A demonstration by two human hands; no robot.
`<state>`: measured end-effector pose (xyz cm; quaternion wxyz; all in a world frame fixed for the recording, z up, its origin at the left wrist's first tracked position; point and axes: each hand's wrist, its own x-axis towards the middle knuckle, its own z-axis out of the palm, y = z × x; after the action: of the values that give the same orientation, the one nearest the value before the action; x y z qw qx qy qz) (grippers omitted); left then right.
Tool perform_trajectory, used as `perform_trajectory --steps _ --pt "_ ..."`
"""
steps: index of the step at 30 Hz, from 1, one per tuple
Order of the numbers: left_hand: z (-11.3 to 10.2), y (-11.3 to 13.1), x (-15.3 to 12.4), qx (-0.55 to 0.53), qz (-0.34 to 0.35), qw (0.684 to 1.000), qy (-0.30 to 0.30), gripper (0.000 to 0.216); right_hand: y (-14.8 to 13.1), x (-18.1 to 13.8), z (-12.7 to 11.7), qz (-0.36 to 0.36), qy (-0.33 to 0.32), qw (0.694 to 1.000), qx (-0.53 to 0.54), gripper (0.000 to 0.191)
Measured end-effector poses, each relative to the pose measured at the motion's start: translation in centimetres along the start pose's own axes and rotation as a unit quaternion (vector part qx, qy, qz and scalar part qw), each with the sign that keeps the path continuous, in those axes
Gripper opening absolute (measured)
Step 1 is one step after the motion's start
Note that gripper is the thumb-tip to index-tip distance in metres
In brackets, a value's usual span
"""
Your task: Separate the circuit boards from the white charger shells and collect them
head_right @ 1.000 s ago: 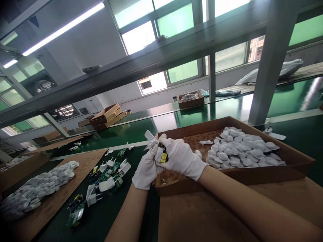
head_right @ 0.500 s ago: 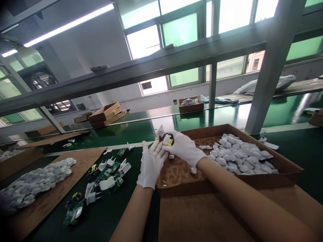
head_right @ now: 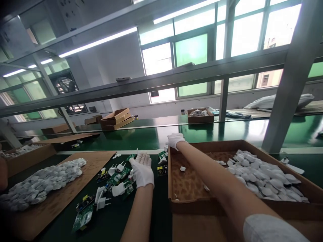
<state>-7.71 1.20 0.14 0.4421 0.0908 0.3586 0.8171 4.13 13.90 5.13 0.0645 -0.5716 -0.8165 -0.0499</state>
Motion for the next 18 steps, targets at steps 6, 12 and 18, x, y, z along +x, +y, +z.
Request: perform_trajectory --steps 6,12,18 --pt "-1.2 -1.4 1.7 0.054 -0.080 0.995 0.018 0.049 -4.5 1.0 2.7 -0.102 -0.085 0.991 0.000 0.040" --pt "-1.4 -2.3 2.1 0.084 -0.088 0.993 -0.001 0.049 -6.9 2.0 3.0 -0.083 -0.162 0.981 -0.073 0.049" --pt "-0.3 -2.4 2.1 0.113 -0.015 0.993 -0.041 0.040 -6.4 -0.1 2.0 -0.154 -0.152 0.974 -0.063 0.043"
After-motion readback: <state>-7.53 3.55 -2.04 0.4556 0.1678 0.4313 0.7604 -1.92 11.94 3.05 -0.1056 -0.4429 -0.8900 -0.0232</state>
